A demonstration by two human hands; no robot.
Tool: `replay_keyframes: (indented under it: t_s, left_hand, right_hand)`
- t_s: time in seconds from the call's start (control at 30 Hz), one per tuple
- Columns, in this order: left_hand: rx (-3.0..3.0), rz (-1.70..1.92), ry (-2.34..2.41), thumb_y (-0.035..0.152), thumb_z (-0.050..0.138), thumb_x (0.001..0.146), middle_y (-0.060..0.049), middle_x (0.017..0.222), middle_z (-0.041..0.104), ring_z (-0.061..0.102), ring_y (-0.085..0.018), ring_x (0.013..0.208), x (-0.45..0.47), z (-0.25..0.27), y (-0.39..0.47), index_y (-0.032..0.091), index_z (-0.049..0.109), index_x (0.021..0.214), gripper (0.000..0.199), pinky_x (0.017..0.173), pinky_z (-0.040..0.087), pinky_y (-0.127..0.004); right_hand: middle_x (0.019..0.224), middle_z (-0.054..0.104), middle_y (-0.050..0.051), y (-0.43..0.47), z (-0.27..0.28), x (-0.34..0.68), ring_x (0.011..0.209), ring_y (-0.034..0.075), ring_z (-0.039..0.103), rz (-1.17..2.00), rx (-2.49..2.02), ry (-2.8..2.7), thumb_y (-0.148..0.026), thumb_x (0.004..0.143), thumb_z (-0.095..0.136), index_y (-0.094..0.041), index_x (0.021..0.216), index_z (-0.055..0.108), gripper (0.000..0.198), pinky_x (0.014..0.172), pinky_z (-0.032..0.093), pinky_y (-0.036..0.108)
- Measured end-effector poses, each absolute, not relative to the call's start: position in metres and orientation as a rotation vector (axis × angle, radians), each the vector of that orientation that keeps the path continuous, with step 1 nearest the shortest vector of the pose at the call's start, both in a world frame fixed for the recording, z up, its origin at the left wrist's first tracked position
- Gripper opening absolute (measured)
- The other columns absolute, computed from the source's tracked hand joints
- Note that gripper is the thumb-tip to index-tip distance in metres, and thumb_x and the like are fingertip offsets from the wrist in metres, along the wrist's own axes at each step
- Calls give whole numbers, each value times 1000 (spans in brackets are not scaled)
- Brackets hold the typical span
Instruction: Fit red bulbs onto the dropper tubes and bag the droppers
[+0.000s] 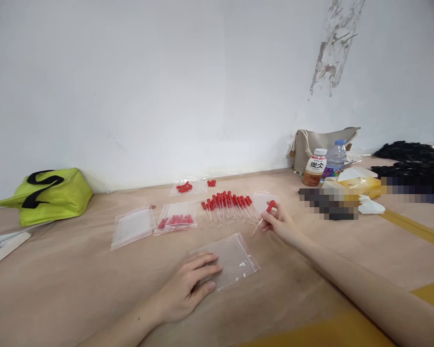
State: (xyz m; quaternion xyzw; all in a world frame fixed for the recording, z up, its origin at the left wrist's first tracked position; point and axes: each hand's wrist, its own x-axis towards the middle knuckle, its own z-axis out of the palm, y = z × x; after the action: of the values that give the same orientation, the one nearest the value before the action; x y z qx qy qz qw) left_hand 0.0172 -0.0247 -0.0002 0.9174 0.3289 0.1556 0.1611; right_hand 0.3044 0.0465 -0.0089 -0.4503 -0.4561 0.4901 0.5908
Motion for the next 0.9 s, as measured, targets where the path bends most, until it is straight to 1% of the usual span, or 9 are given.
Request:
replay_keyframes:
  t_s: [0.07, 0.13, 0.2, 0.27, 0.4, 0.53, 0.6, 0.73, 0.9]
  left_hand:
    - [2623, 419, 922, 29, 42, 88, -3, 130, 43, 37, -21, 120, 18, 0, -23, 28, 47, 122, 34, 100, 31, -41]
    - [2617, 417, 917, 30, 43, 87, -3, 130, 43, 37, -21, 120, 19, -1, -22, 28, 46, 123, 36, 100, 31, -41]
    - [2614, 408, 914, 30, 43, 87, -3, 130, 43, 37, -20, 120, 19, 0, -21, 28, 45, 123, 36, 100, 31, -40]
    - [2621, 407, 910, 30, 43, 87, -3, 130, 43, 36, -20, 120, 19, 0, -21, 27, 45, 123, 36, 100, 30, -39]
    - [2617, 403, 912, 31, 43, 87, -4, 130, 43, 36, -20, 120, 20, 2, -19, 27, 42, 125, 39, 100, 30, -39]
    - [2599, 399, 939, 33, 45, 86, -5, 135, 36, 34, -21, 122, 21, 3, -15, 26, 35, 130, 46, 100, 30, -39]
    - [2592, 414, 947, 34, 46, 85, -5, 136, 34, 33, -22, 123, 21, 3, -13, 26, 32, 131, 48, 100, 30, -40]
    - [2578, 437, 939, 34, 46, 85, -5, 135, 36, 34, -22, 122, 22, 3, -13, 27, 31, 131, 49, 100, 30, -40]
    - [2580, 427, 936, 34, 46, 85, -5, 135, 37, 34, -21, 122, 23, 4, -14, 26, 31, 131, 49, 101, 29, -39]
  right_hand:
    - [58, 50, -9, 43, -14, 299, 47, 10, 52, 1078, -1057, -1077, -31, 66, 59, -21, 115, 22, 63, 47, 46, 22]
    - [57, 50, -9, 42, -18, 295, 47, 10, 52, 1044, -1078, -1087, -32, 65, 58, -20, 122, 12, 74, 47, 47, 24]
    - [58, 50, -9, 42, -21, 291, 46, 11, 53, 1029, -1093, -1109, -31, 67, 57, -19, 126, 7, 78, 47, 47, 24]
    - [59, 50, -8, 42, -24, 289, 47, 11, 54, 1031, -1089, -1126, -30, 68, 56, -20, 126, 7, 77, 47, 48, 24]
    - [63, 52, -6, 38, -28, 282, 53, 12, 58, 1087, -1050, -1094, -30, 70, 58, -23, 121, 14, 67, 53, 51, 26]
    - [66, 55, -4, 30, -27, 280, 60, 13, 60, 1250, -976, -1056, -36, 70, 59, -24, 102, 29, 45, 61, 51, 29]
    - [70, 56, -3, 26, -26, 284, 61, 12, 60, 1330, -963, -1107, -41, 69, 60, -22, 93, 37, 38, 63, 50, 30]
    - [72, 59, 0, 25, -20, 299, 58, 9, 55, 1383, -1065, -1437, -43, 63, 66, -16, 83, 52, 36, 60, 46, 25]
    - [75, 62, 2, 25, -15, 304, 68, 11, 55, 1362, -1012, -1750, -39, 59, 70, -15, 81, 59, 35, 64, 44, 25]
